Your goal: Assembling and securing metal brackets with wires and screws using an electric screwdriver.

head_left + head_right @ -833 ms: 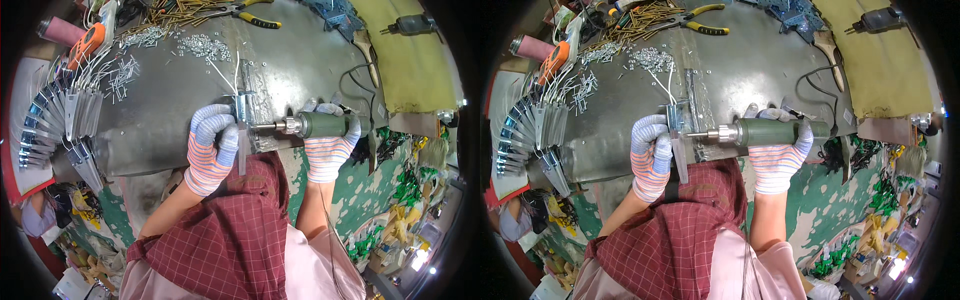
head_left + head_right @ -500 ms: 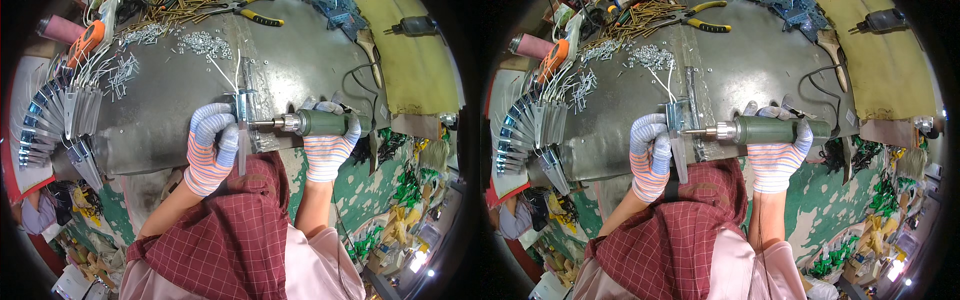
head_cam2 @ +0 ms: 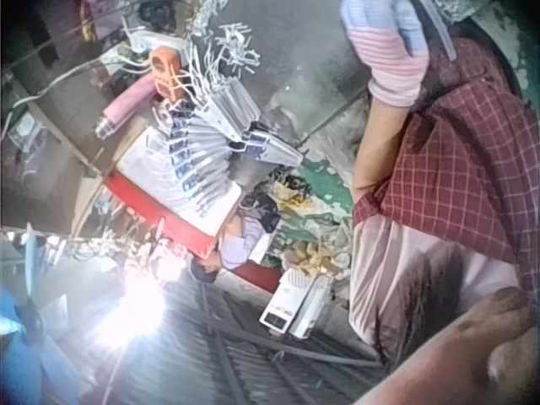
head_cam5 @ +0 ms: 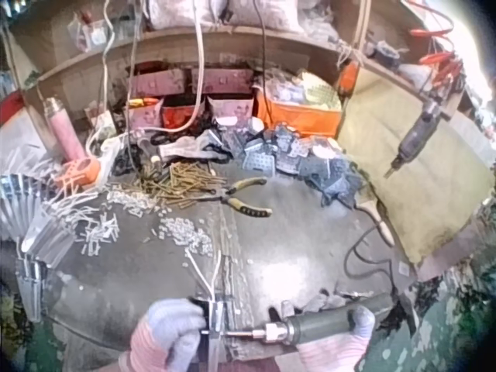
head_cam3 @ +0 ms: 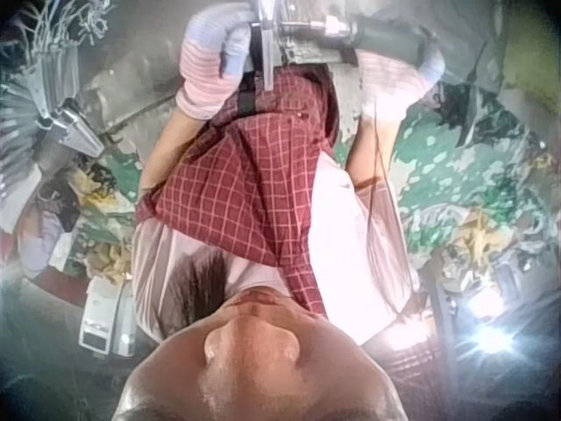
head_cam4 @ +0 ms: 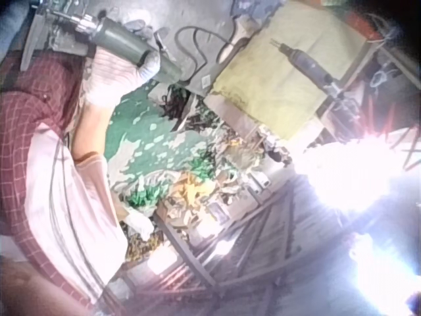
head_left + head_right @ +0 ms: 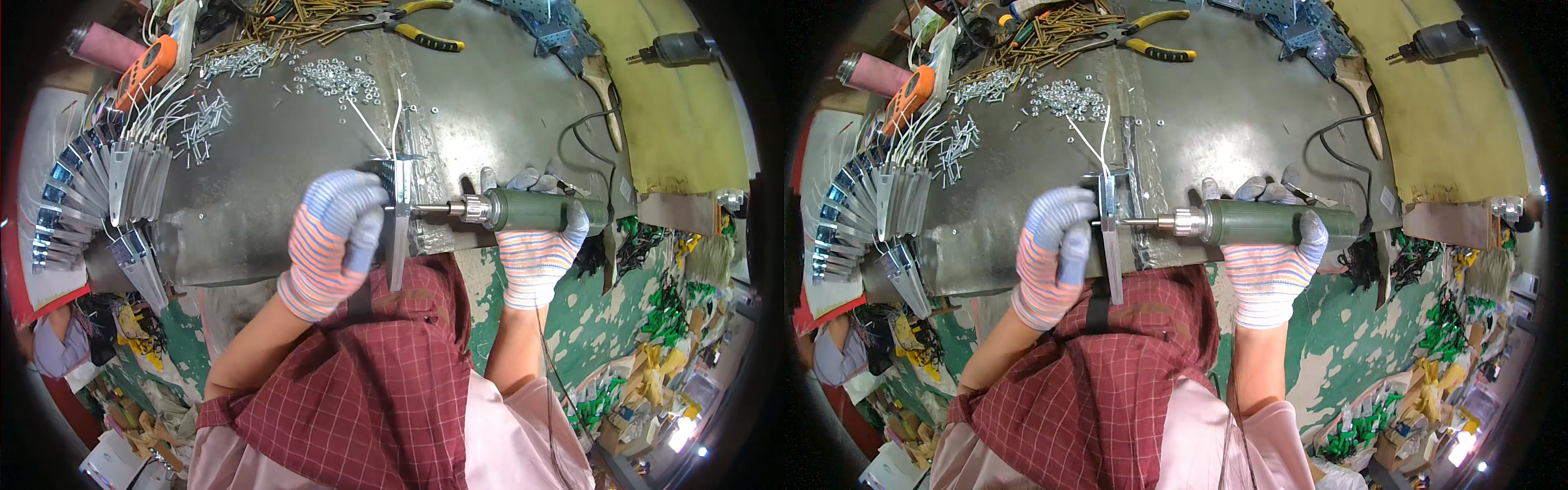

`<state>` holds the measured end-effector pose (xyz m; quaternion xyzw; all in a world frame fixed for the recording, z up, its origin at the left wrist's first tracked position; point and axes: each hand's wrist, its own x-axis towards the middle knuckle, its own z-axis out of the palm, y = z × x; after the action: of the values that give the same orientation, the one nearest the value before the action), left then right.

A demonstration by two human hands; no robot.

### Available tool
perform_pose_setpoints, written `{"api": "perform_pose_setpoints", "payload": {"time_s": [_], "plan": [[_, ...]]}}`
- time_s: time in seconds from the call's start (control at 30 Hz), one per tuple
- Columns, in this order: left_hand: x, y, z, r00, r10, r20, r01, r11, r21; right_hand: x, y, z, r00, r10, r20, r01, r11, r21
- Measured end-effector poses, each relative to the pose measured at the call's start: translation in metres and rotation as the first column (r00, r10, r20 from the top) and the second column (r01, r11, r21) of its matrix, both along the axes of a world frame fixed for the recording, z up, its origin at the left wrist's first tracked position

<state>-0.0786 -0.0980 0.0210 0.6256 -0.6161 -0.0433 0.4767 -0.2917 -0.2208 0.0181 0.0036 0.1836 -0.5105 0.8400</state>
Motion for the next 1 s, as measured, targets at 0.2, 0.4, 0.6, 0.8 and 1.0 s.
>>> {"api": "perform_pose_setpoints", "payload": {"time_s": [0.2,0.4,0.6,0.8,1.0], "plan": [[0.044,-0.036,-0.012,0.830,0.390,0.400,-0.500,0.837,0.221,-0.002,-0.002,0.003,1.000,0.021,-0.001,-0.021,1.000,0.007],[0.053,-0.052,-0.008,0.850,0.314,0.423,-0.485,0.780,0.395,0.000,-0.001,0.005,0.999,0.037,0.015,-0.037,0.999,-0.004],[0.032,-0.010,0.011,0.619,0.290,-0.730,0.036,0.918,0.396,-0.002,0.001,0.003,1.000,0.031,-0.006,-0.031,1.000,0.000],[0.015,0.014,0.002,-0.462,0.179,-0.869,0.485,0.871,-0.078,0.004,0.000,0.005,0.999,0.051,0.005,-0.051,0.998,-0.036],[0.019,0.011,-0.001,-0.460,0.179,-0.870,0.514,0.852,-0.096,0.005,0.002,0.004,0.999,0.035,-0.026,-0.036,0.999,-0.027]]}}
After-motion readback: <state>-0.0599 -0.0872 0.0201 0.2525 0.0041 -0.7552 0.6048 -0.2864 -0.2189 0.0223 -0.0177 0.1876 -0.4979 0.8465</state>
